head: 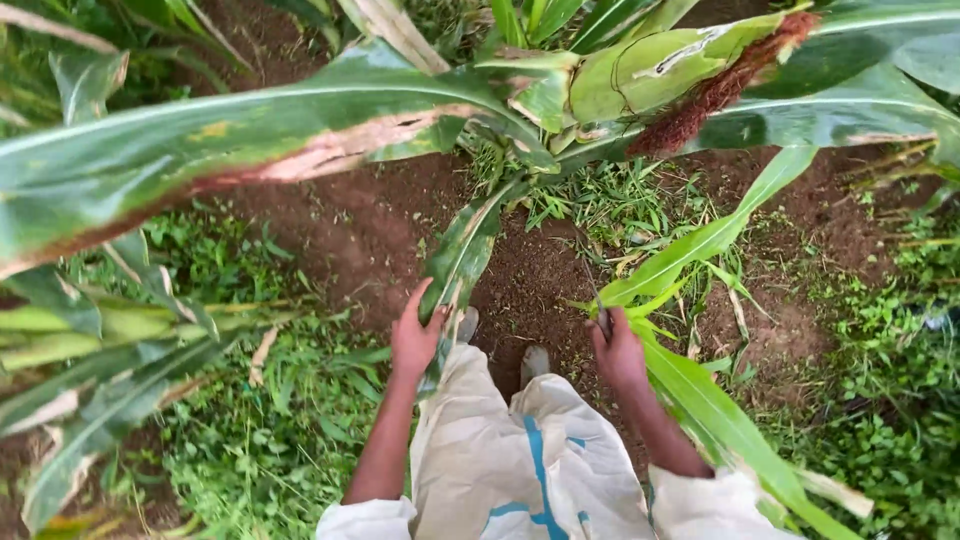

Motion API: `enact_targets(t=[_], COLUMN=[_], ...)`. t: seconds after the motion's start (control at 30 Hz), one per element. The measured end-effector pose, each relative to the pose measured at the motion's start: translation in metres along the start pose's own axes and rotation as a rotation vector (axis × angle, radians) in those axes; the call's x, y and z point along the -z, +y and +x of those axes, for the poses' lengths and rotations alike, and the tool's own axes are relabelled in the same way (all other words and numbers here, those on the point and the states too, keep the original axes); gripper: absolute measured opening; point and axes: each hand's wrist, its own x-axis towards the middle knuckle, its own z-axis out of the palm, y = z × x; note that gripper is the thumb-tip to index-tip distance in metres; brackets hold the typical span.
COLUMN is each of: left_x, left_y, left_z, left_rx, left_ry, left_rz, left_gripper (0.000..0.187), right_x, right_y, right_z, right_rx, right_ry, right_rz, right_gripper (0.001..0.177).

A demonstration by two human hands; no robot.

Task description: The person removes weeds from around corn plants in a field. They first pull weeds by hand, then walk through the rows, and finally use a hoe to dig and clear more weeds from the soil.

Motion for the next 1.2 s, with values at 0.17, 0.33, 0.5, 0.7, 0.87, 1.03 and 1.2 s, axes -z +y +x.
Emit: enact_targets(t=[0.17, 0.33, 0.5, 0.7, 0.87, 1.03, 1.2], left_x=[-0.044, -0.070, -0.062, -0.061, -0.084, -0.109, -0.115], left_y=[-0.008, -0.024, -0.022, -0.013, -0.030, -0.060, -0.048], left_z=[-0.030, -0.038, -0.047, -0.050, -0.050, -0.053, -0.057], left_rx=[0.193, 0.252, 0.196, 0.173, 0.189, 0.182, 0.178], left_ry=[0.022, 0.040, 0.042, 0.078, 0.069, 0.012, -0.009], left_rz=[-0.136, -0.239, -0.380, -0.311, -0.332, -0.291, -0.332], left_gripper=[0.057, 0.057, 0.053, 0.051, 0.054, 0.053, 0.051], right_x=[-0.009, -0.045, -0.079, -0.039, -0.055, -0.089, -0.041], right_y=[-0.020, -0.014, 0.053, -0.005, -0.024, 0.023, -0.045], right_z=[0.069, 0.123, 0.165, 0.099, 0.120, 0.201, 0.139], right_rx=[0.290, 0.394, 0.288, 0.322, 0.407, 0.422, 0.453], right_ry=[-0.020, -0.051, -0.094, -0.139, -0.177, -0.170, -0.154], right_rz=[-0.214, -0.278, -0.404, -0.097, -0.048, -0.432, -0.331], right_gripper=[0.019, 0.016, 0.033, 0.016, 0.013, 0.022, 0.023])
